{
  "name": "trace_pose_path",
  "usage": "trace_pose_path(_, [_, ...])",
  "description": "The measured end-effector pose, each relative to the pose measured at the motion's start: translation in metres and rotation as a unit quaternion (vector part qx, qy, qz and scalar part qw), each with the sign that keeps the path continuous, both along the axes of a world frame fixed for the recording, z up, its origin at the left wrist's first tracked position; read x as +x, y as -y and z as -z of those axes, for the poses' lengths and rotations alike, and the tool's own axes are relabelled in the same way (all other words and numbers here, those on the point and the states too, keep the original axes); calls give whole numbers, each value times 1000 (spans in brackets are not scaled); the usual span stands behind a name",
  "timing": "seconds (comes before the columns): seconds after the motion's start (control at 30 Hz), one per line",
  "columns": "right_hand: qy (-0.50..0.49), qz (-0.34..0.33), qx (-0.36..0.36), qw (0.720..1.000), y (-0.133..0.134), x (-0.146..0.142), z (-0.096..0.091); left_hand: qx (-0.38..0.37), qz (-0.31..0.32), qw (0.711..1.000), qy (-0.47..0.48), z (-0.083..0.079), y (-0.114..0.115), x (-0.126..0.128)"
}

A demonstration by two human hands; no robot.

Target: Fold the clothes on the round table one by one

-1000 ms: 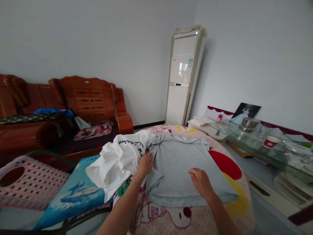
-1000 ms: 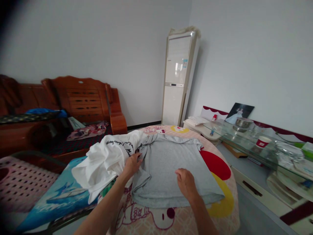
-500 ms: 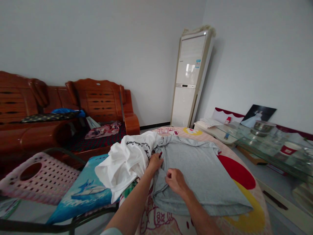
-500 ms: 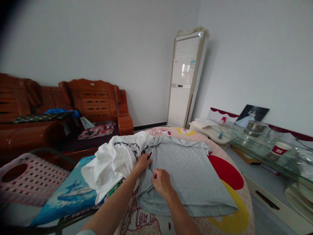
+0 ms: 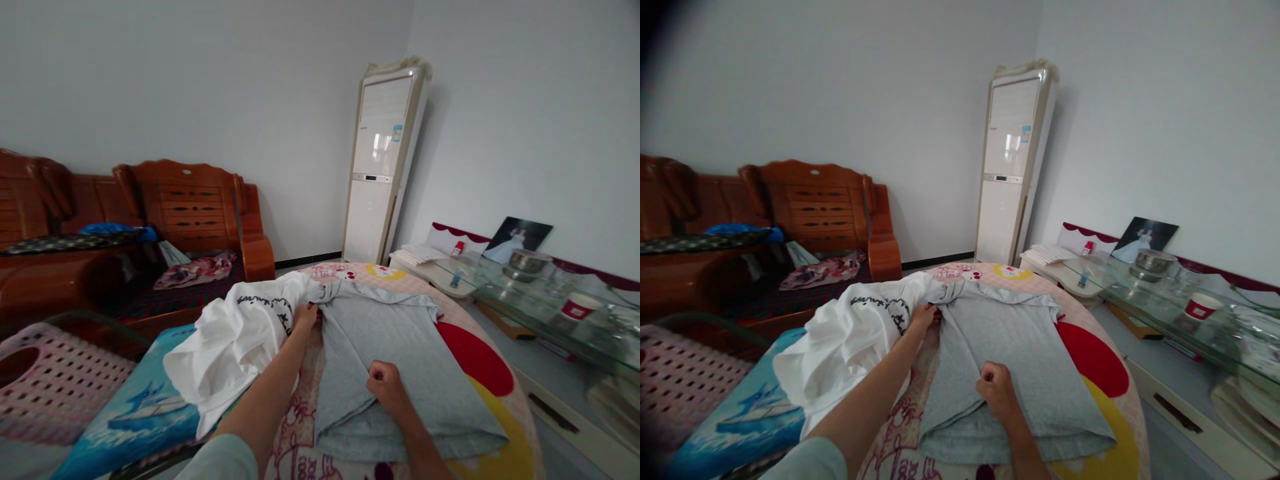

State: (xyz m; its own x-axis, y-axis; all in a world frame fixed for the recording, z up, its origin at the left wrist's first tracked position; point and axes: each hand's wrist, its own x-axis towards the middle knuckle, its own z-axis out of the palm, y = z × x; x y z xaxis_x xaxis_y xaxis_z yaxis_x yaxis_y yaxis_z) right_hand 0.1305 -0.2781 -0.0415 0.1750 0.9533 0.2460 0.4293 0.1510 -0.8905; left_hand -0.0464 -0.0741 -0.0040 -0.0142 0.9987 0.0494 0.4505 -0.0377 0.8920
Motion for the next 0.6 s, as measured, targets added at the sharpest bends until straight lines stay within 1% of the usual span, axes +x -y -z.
trace_pose_path(0.07, [-13,-6,-1,1000,0,2,0,4,-18,999,-44,-9,-6,-3])
trace_pose_path(0.13, [-22,-8,2,1000,0,3,1,27,-33,996,-81,-23,-13,-8])
trace_pose_path(0.23, [-27,-10,1,1000,0,4,3,83,-50,988,-124,-51,-26,-12])
trace_pose_path(0.3, [-30,-10,-1,1000,0,3,5,119,-50,981,-143,-69,-37,-11])
trace_pose_path(0.37, [-33,-8,-3,999,-1,2,7,160,-42,973,-164,-84,-46,-9])
trace_pose_path(0.4, [-35,-7,-3,999,-1,2,7,186,-38,965,-181,-89,-49,-9])
trace_pose_path(0.43, [-36,-5,-4,999,-1,2,8,212,-35,956,-200,-91,-51,-8])
trace_pose_path(0.5, [-38,-3,-5,999,0,1,9,250,-33,939,-232,-89,-50,-7])
trace_pose_path(0.53, [-38,-1,-7,999,0,1,8,257,-35,936,-238,-85,-47,-6])
trace_pose_path(0.6, [-34,-1,-10,999,0,2,7,239,-42,941,-235,-72,-38,-5])
